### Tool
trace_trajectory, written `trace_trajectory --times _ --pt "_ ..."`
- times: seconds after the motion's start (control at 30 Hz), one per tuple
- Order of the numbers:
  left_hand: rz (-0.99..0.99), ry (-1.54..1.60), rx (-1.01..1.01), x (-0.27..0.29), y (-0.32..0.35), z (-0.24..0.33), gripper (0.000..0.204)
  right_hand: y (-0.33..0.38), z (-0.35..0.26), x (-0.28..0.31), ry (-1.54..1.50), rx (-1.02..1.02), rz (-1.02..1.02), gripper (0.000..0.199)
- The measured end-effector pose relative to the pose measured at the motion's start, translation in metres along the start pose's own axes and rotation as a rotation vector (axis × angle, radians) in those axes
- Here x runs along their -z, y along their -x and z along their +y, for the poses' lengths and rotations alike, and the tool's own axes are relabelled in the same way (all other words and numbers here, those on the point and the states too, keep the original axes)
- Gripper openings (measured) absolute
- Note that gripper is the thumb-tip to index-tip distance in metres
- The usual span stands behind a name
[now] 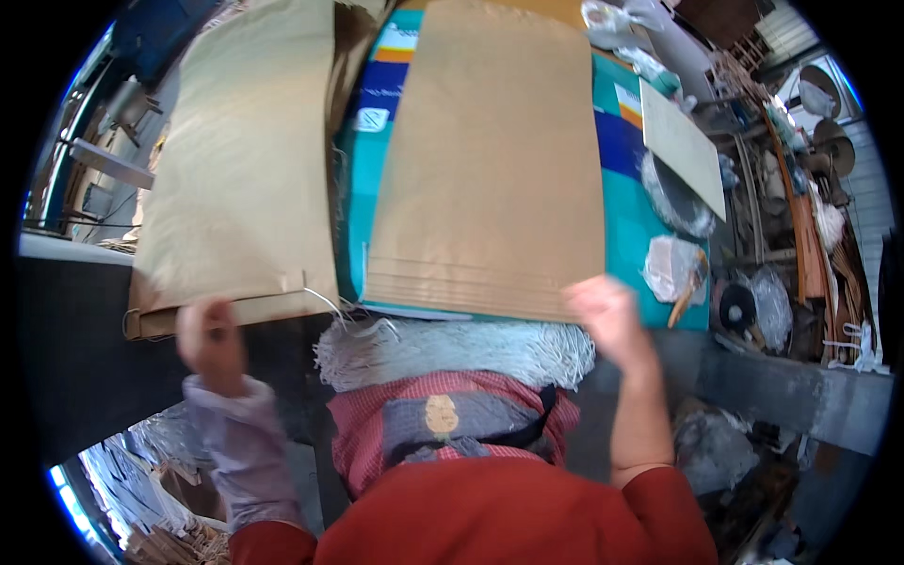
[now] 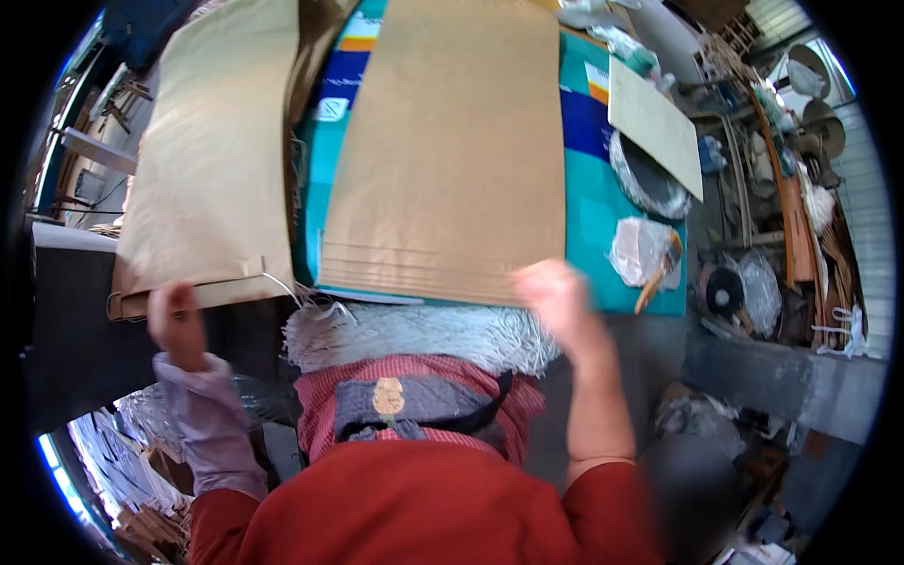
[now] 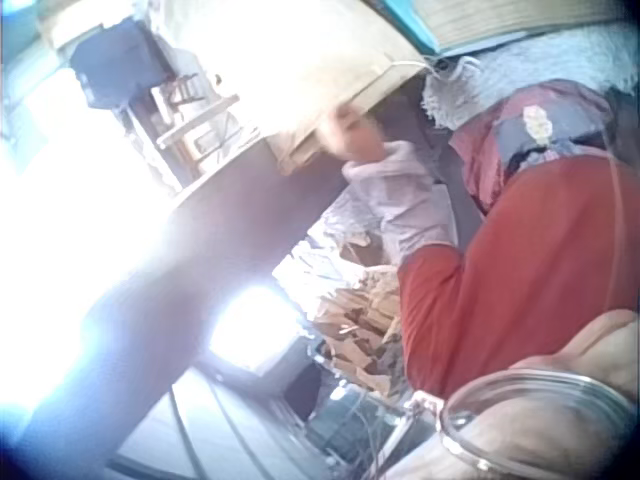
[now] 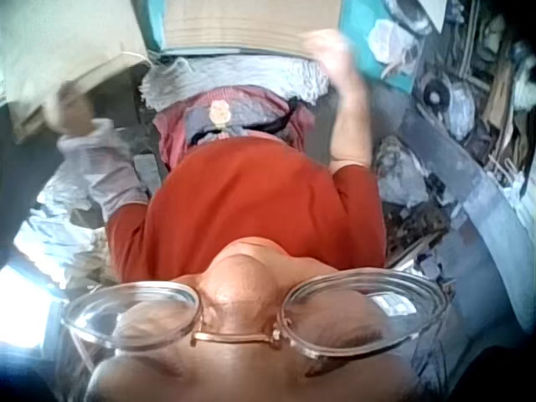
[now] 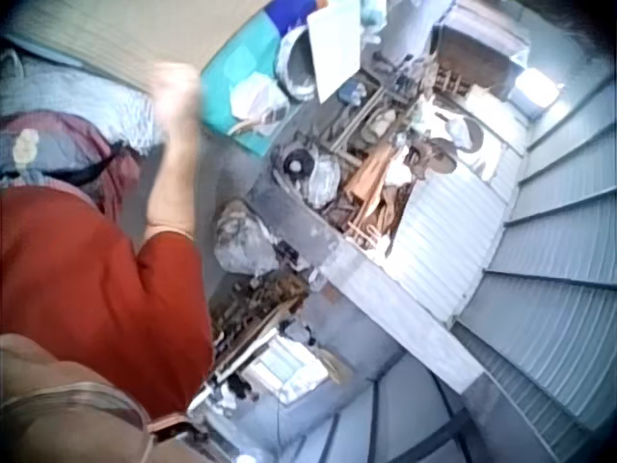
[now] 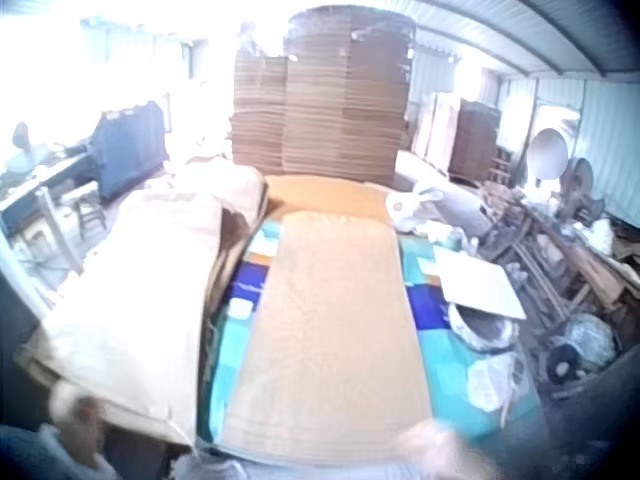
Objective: The person repeatedly applies glue to the spine of stacked paper sheets using a brush, then presses a white string across the spine to bind them. The person works on one stack at a time, repeating the glue-and-string cycle throughout the clip.
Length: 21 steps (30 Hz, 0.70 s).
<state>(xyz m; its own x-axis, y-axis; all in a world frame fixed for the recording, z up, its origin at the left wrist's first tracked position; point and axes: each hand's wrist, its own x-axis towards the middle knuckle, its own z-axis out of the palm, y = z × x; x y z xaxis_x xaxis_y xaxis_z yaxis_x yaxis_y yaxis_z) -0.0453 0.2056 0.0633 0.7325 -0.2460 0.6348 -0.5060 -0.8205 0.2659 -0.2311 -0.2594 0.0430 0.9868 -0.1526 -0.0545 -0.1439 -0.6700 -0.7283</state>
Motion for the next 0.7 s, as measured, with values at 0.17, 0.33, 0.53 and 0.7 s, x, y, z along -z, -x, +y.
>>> trace_trajectory --times 0.17,0.33,0.53,0.7 --pt "-0.863 0.418 -0.408 -0.08 0.091 0.104 0.013 0.062 0.083 0.098 0.924 -0.386 0.339 0.037" --pt "-1.013 0.37 -0.484 -0.119 0.126 0.11 0.01 0.076 0.104 0.104 0.897 -0.153 0.285 0.036" --pt "-0.978 0.242 -0.316 -0.094 0.109 0.111 0.007 0.044 0.043 0.061 -0.084 -0.034 0.889 0.014" --pt "-0.633 0.198 -0.286 -0.072 0.042 0.145 0.004 -0.044 -0.041 -0.03 -0.559 0.045 0.562 0.009"
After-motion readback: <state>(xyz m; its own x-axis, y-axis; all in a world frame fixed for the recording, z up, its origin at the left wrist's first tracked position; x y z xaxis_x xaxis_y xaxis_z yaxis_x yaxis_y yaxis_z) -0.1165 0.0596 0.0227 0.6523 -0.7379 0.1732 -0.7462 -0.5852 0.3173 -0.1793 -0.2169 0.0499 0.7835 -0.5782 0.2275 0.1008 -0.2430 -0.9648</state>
